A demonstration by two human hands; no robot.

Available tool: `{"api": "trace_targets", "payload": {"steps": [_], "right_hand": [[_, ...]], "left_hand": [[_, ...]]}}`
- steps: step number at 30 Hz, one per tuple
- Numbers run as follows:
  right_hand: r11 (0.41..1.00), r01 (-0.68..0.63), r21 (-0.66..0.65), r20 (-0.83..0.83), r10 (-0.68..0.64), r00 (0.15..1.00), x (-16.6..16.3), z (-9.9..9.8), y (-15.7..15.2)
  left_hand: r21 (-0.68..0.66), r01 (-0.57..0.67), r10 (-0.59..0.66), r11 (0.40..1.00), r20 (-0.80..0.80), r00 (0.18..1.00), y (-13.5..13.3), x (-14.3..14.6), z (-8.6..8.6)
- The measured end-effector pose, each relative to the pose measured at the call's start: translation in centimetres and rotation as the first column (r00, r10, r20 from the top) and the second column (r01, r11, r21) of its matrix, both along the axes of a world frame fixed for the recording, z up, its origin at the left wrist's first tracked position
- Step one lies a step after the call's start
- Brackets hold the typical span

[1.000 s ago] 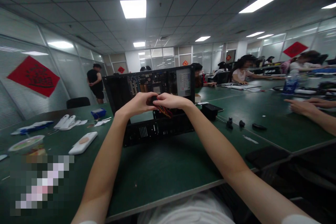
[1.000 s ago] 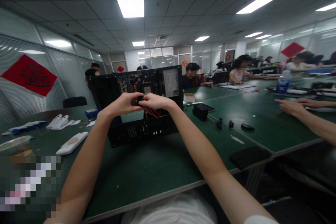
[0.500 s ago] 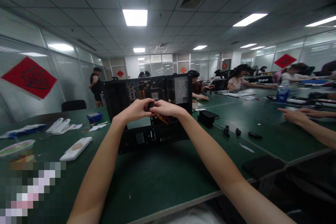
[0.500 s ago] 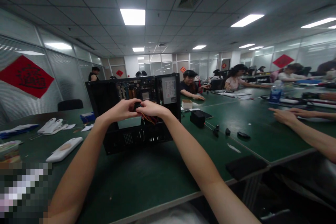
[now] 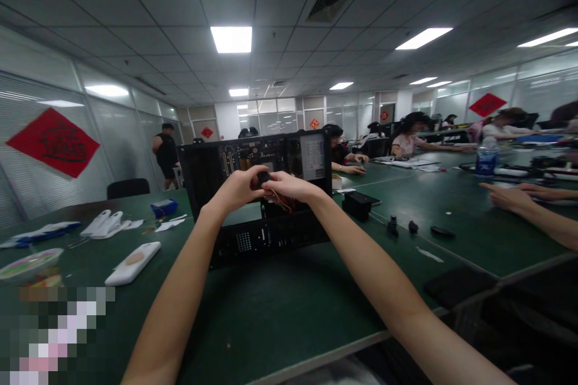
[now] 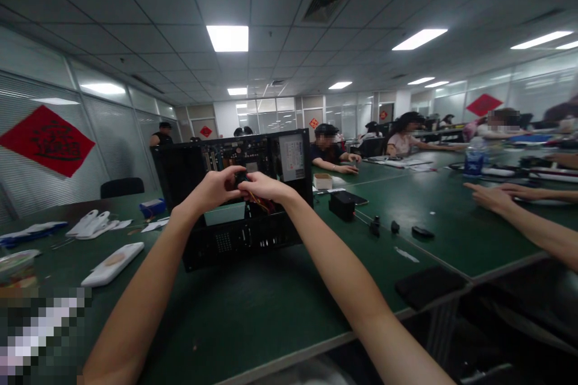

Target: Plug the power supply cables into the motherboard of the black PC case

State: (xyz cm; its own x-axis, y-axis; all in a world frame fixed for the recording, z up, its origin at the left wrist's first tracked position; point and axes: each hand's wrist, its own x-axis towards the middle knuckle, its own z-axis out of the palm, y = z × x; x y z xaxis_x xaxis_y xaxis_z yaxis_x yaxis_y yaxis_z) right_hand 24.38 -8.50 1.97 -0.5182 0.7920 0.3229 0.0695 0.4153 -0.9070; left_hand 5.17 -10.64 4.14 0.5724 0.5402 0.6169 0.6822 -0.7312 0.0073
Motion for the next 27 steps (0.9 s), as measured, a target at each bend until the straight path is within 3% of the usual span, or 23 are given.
{"api": "trace_targets", "payload": {"steps": [3,7,10,15,17,19,21,23,27], "right_hand": [[0.998,0.016,-0.068,-0.167,-0.027,0.986,0.5,0.9,0.0],[0.999,0.008,-0.031,-0.289,-0.017,0.957,1.4,1.5,0.1],[1.0,-0.008,-0.023,-0.295,0.001,0.955,2.1,1.5,0.6],[0.998,0.006,-0.064,-0.251,-0.022,0.968,2.3,0.5,2.3],[0.996,0.085,0.026,-0.206,-0.078,0.975,2.0,0.1,3.3],[0.949,0.21,0.237,-0.179,-0.17,0.969,1.6,-0.4,4.3],[0.839,0.288,0.462,-0.135,-0.254,0.958,1.3,-0.9,5.3],[0.748,0.274,0.605,-0.045,-0.312,0.949,1.2,-1.5,6.1],[0.651,0.156,0.743,0.161,-0.4,0.902,1.5,-3.0,6.7]], "left_hand": [[0.217,-0.113,0.106,0.97,0.04,0.993,-0.3,1.1,-0.1],[0.418,-0.138,0.123,0.898,0.062,0.99,-0.7,2.4,-0.4],[0.451,-0.179,0.13,0.874,0.138,0.982,-0.4,2.7,-0.7],[0.419,-0.205,0.129,0.885,0.203,0.971,1.3,2.0,-1.6],[0.393,-0.208,0.133,0.896,0.21,0.969,2.4,1.6,-2.2],[0.364,-0.2,0.125,0.91,0.22,0.968,3.4,1.3,-2.9],[0.334,-0.175,0.1,0.926,0.232,0.968,4.4,1.1,-3.5],[0.287,-0.149,0.078,0.946,0.244,0.967,5.3,1.0,-4.0],[0.146,-0.121,0.086,0.982,0.227,0.97,6.6,0.8,-4.8]]}}
